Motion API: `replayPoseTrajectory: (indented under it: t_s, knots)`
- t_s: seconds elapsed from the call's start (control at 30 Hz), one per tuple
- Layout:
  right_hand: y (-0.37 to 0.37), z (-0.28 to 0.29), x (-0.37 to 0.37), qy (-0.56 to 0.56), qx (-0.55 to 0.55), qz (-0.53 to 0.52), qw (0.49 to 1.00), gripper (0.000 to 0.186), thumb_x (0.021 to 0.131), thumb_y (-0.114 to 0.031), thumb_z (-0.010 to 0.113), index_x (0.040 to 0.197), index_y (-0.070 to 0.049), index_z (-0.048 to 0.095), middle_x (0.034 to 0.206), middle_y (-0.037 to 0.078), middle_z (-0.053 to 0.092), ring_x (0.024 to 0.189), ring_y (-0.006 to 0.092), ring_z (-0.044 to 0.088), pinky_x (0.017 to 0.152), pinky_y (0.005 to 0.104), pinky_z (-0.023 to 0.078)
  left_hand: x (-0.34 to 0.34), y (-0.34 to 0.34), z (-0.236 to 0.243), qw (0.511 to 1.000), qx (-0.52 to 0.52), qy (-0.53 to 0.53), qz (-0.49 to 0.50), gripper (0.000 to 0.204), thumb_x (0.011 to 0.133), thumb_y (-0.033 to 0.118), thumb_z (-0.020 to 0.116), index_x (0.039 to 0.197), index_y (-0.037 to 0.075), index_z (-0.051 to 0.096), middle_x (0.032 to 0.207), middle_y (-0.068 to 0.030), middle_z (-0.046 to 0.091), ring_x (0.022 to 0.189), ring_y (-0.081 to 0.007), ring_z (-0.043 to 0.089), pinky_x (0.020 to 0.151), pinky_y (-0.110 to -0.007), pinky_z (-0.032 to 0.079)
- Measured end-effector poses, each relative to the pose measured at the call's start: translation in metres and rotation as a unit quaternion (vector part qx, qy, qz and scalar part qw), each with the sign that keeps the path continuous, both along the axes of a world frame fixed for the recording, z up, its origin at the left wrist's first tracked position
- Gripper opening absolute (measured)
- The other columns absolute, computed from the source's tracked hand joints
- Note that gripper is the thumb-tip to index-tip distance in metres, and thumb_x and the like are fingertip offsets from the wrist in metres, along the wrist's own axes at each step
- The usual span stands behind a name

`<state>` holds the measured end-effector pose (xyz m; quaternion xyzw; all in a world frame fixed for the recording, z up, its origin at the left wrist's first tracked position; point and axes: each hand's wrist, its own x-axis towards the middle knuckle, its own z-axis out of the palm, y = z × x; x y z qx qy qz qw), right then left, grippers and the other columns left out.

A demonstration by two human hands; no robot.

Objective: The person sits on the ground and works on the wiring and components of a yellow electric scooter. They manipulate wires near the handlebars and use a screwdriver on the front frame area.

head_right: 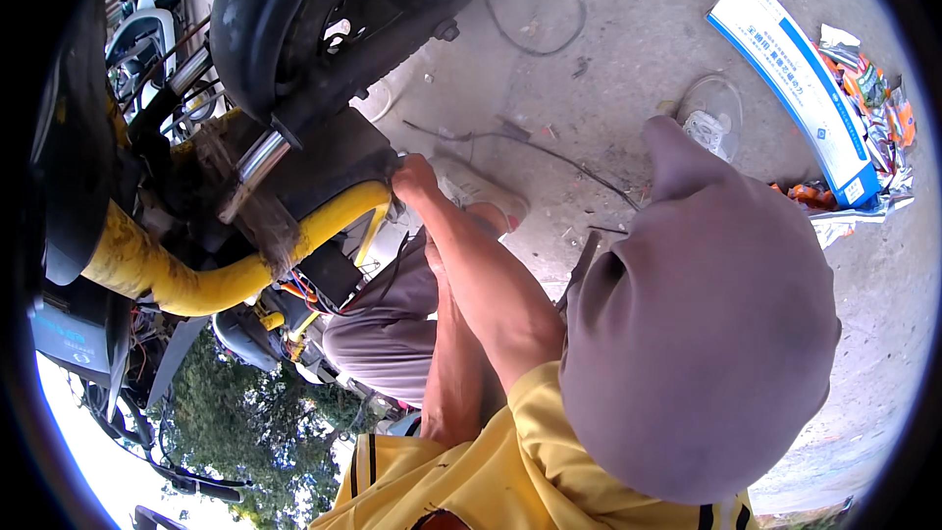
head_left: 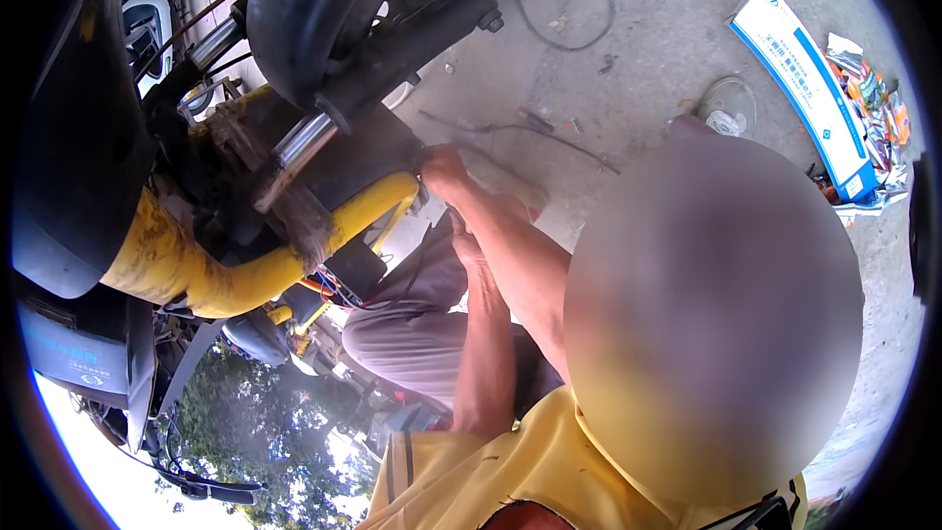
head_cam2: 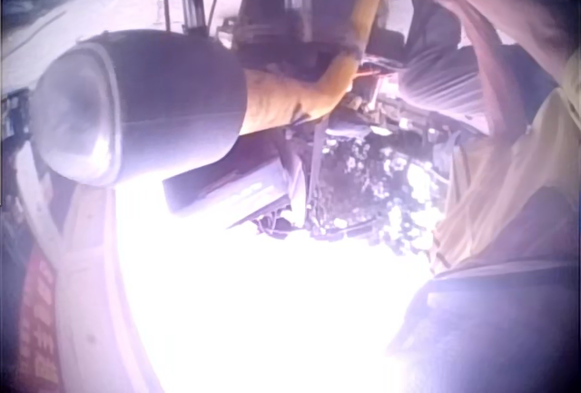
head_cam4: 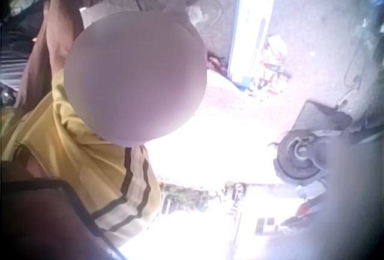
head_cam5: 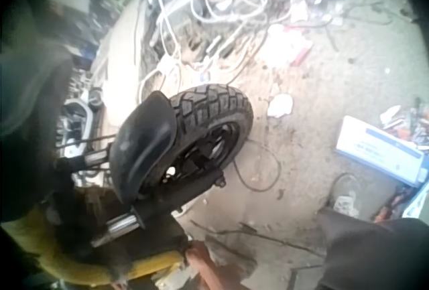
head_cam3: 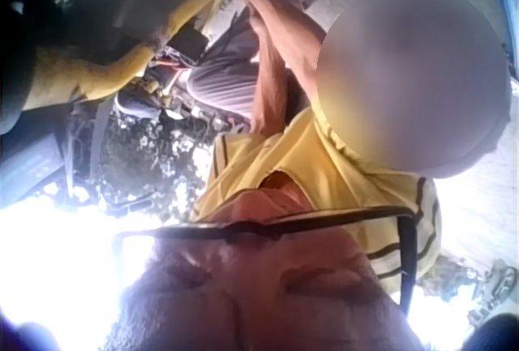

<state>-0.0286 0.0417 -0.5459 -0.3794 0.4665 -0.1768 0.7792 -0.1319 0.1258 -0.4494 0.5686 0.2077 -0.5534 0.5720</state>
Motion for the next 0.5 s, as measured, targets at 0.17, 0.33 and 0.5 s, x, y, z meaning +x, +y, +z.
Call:
replayPoseTrajectory:
  t_s: [0.17, 0.33, 0.5]
  knots:
    - [0.004, 0.007, 0.009, 0.026, 0.023, 0.017, 0.999, 0.027, 0.084, -0.021, 0.071, 0.091, 0.005, 0.074, 0.096, 0.029, 0.073, 0.096, 0.0428, 0.072, 0.079, 0.0471, 0.056, -0.001, 0.007, 0.005, 1.0, 0.003, -0.012, 0.012, 0.044, 0.112, 0.043, 0.035, 0.132, 0.008, 0.052, 0.107, -0.0102, 0.063, 0.097, -0.0277, 0.065, 0.093, -0.043, 0.053]
    - [0.006, -0.005, 0.01, -0.051, 0.173, -0.069, 0.981, 0.027, 0.084, -0.019, 0.07, 0.092, 0.006, 0.075, 0.096, 0.03, 0.073, 0.097, 0.0429, 0.072, 0.078, 0.0461, 0.056, 0.006, 0.005, 0.0, 1.0, 0.0, -0.006, 0.004, 0.044, 0.112, 0.043, 0.035, 0.132, 0.007, 0.052, 0.108, -0.0105, 0.062, 0.098, -0.0278, 0.065, 0.094, -0.043, 0.053]
    - [0.011, -0.002, 0.013, -0.067, 0.185, -0.061, 0.979, 0.025, 0.085, -0.018, 0.068, 0.089, 0.006, 0.074, 0.093, 0.029, 0.073, 0.094, 0.0418, 0.073, 0.076, 0.0458, 0.056, 0.008, 0.011, 0.008, 1.0, 0.005, -0.021, 0.014, 0.044, 0.112, 0.042, 0.035, 0.132, 0.007, 0.052, 0.109, -0.0108, 0.062, 0.098, -0.028, 0.065, 0.094, -0.044, 0.053]
